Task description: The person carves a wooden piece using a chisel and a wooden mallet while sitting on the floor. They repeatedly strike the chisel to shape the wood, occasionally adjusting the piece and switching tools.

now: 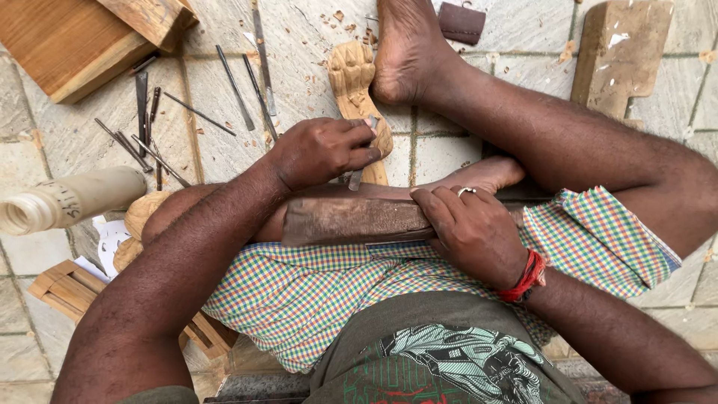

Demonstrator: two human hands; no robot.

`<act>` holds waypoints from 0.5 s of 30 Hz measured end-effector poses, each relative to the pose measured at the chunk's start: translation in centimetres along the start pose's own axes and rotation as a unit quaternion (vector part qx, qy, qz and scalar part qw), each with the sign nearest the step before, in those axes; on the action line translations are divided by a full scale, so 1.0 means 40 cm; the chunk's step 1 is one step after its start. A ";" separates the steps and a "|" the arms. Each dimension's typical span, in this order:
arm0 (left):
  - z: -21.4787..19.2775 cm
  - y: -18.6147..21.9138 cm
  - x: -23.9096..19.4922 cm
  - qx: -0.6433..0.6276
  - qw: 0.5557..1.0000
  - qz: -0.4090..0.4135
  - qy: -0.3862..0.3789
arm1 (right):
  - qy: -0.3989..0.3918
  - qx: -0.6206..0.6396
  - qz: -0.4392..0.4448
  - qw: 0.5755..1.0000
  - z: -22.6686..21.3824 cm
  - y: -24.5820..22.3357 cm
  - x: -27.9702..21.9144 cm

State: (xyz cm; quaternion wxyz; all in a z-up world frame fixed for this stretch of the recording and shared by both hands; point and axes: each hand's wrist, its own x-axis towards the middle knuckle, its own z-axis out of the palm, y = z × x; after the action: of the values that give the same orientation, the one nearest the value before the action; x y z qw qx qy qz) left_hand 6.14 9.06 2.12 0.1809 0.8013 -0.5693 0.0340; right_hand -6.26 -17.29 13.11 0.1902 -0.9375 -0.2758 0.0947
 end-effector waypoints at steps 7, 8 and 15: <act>-0.011 -0.006 0.008 -0.010 0.999 -0.027 -0.025 | 0.004 0.036 0.032 0.999 0.001 0.000 0.000; -0.012 0.000 0.005 -0.011 0.999 -0.042 -0.017 | 0.006 0.037 0.026 0.999 0.002 -0.003 -0.005; -0.020 0.007 -0.008 -0.007 1.000 -0.021 -0.022 | -0.024 0.048 0.042 0.998 0.004 -0.007 -0.007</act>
State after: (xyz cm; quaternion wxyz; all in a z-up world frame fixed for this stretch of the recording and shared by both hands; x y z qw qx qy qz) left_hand 5.91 9.52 2.85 0.1744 0.8121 -0.5568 0.0083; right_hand -6.68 -17.19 13.10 0.2240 -0.9355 -0.2359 0.1381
